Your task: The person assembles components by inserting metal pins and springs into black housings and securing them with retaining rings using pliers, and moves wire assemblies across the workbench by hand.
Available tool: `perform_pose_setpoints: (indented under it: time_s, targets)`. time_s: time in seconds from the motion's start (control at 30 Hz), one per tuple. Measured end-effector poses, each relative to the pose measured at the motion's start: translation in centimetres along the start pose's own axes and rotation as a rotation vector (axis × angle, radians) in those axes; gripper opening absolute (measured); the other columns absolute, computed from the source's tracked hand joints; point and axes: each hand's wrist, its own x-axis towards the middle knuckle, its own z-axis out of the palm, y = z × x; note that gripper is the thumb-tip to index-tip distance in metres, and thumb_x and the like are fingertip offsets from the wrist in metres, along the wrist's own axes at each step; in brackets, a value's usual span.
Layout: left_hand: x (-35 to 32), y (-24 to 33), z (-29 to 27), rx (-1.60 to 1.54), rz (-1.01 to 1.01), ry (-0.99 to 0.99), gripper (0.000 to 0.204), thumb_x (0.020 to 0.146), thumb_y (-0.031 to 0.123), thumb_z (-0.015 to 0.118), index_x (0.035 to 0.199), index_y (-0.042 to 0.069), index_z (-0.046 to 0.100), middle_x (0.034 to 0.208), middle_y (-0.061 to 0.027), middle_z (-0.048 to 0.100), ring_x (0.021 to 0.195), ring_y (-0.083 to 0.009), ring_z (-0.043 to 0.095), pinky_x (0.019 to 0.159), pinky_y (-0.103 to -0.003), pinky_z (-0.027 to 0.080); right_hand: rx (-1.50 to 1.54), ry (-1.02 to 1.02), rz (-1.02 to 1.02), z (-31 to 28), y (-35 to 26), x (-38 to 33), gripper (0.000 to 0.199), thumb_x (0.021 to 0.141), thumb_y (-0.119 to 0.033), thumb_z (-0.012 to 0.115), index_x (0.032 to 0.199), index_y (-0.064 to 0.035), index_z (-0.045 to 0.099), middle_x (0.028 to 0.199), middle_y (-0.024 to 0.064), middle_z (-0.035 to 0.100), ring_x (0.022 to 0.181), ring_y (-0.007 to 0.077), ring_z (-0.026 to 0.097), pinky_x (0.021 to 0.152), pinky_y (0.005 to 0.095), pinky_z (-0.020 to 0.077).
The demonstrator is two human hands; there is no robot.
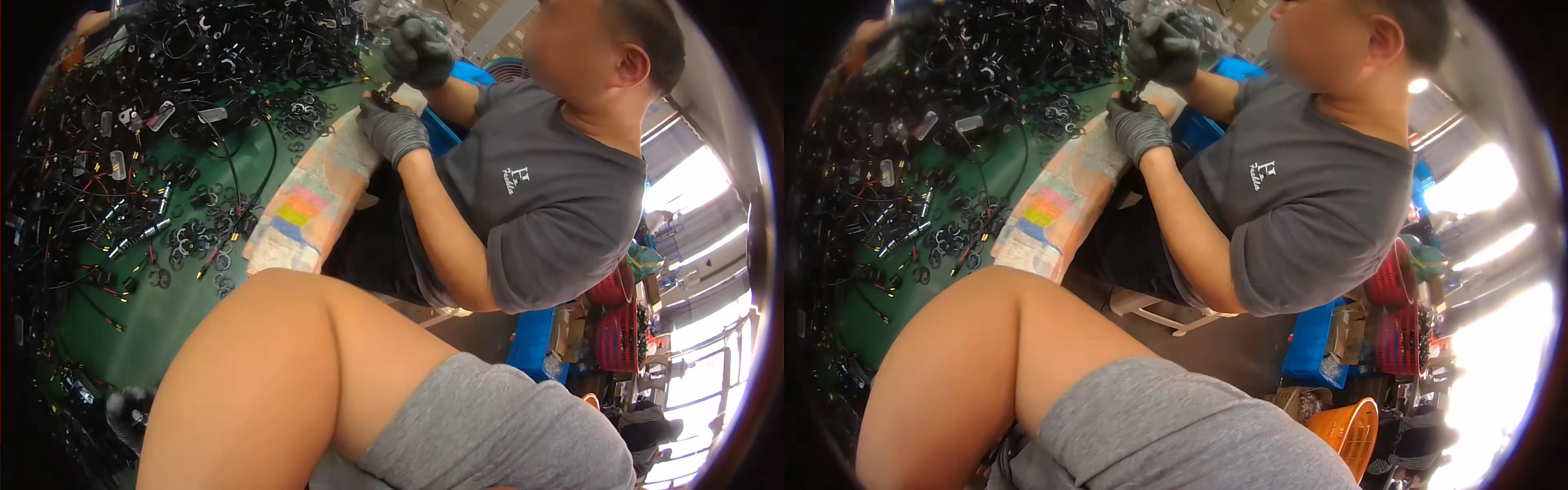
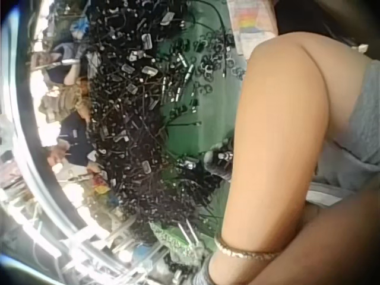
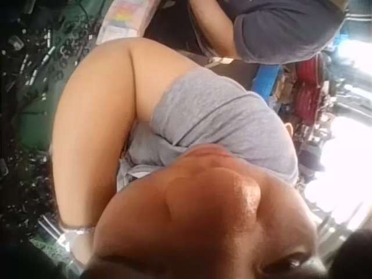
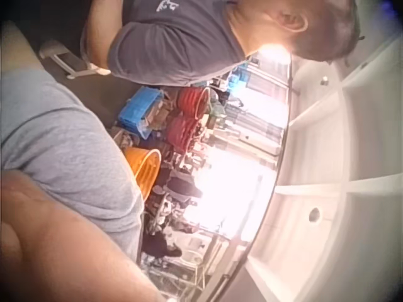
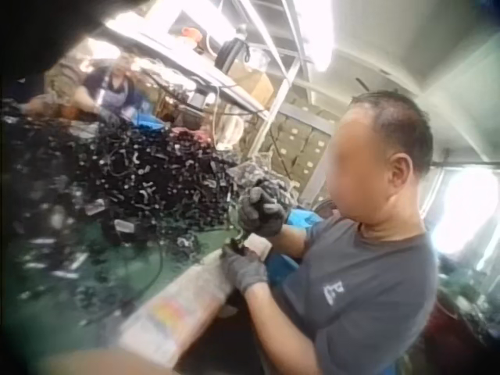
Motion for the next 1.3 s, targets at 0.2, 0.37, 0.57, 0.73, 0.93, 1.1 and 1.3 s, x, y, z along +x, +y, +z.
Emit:
perform_pose_setpoints:
  time_s: [0.2, 0.37, 0.57, 0.73, 0.93, 1.1, 1.3]
  targets:
    - [-0.5, -0.4, -1.1, -0.105, 0.045, -0.012, 0.087, 0.073, 0.019, 0.084, 0.144, 0.012, 0.033, 0.127, -0.0044, 0.047, 0.112, -0.0168, 0.047, 0.099, -0.035, 0.04, 0.009, -0.008, -0.04, 0.4, -0.6, 0.5, 0.029, 0.064, -0.017, 0.07, 0.092, -0.0143, 0.068, 0.1, -0.0001, 0.062, 0.092, 0.0233, 0.058, 0.071, 0.039, 0.0523]
    - [-0.2, 1.2, -0.3, -0.064, 0.007, -0.125, 0.084, 0.075, 0.019, 0.081, 0.144, 0.012, 0.032, 0.128, -0.0044, 0.046, 0.113, -0.0166, 0.045, 0.1, -0.035, 0.04, 0.009, -0.02, -0.045, 0.6, -0.9, 0.1, 0.028, 0.064, -0.017, 0.07, 0.092, -0.0138, 0.068, 0.1, 0.0005, 0.062, 0.092, 0.0237, 0.058, 0.071, 0.0392, 0.0523]
    - [0.1, 0.8, -0.3, -0.059, -0.002, -0.04, 0.084, 0.075, 0.019, 0.081, 0.143, 0.012, 0.033, 0.127, -0.0047, 0.046, 0.114, -0.0166, 0.045, 0.1, -0.035, 0.039, 0.022, 0.006, -0.036, 0.7, -0.6, 0.3, 0.027, 0.065, -0.017, 0.069, 0.092, -0.0131, 0.068, 0.1, 0.0013, 0.063, 0.092, 0.0242, 0.058, 0.071, 0.0395, 0.0524]
    - [0.0, 0.5, -0.5, -0.125, 0.039, -0.023, 0.082, 0.075, 0.018, 0.08, 0.142, 0.011, 0.034, 0.126, -0.0054, 0.047, 0.113, -0.0169, 0.046, 0.101, -0.035, 0.039, 0.025, 0.007, -0.062, 0.6, -0.6, 0.5, 0.026, 0.066, -0.016, 0.069, 0.092, -0.0126, 0.068, 0.1, 0.0019, 0.063, 0.091, 0.0245, 0.058, 0.071, 0.0397, 0.0524]
    - [-0.1, 1.2, 0.6, -0.043, 0.012, -0.064, 0.084, 0.073, 0.021, 0.083, 0.142, 0.011, 0.035, 0.122, -0.0062, 0.048, 0.113, -0.0186, 0.047, 0.099, -0.036, 0.04, 0.016, -0.002, -0.075, 0.9, -0.8, 0.2, 0.026, 0.067, -0.016, 0.068, 0.092, -0.012, 0.069, 0.1, 0.0026, 0.063, 0.091, 0.025, 0.058, 0.071, 0.0399, 0.0524]
    - [-0.1, 0.7, -0.3, -0.051, 0.051, -0.019, 0.083, 0.074, 0.02, 0.082, 0.142, 0.009, 0.035, 0.124, -0.0072, 0.048, 0.114, -0.0194, 0.047, 0.099, -0.037, 0.04, 0.021, 0.022, -0.078, 0.9, -0.6, 0.9, 0.025, 0.067, -0.016, 0.068, 0.092, -0.0114, 0.069, 0.1, 0.0032, 0.063, 0.091, 0.0254, 0.059, 0.071, 0.0402, 0.0525]
    - [-0.1, 1.8, -0.3, -0.043, 0.029, -0.026, 0.082, 0.074, 0.019, 0.082, 0.141, 0.008, 0.035, 0.126, -0.008, 0.048, 0.113, -0.0207, 0.048, 0.101, -0.039, 0.04, 0.032, 0.054, -0.097, 0.6, -0.3, 0.6, 0.024, 0.068, -0.016, 0.068, 0.092, -0.0108, 0.069, 0.1, 0.0039, 0.063, 0.091, 0.0258, 0.059, 0.071, 0.0404, 0.0525]
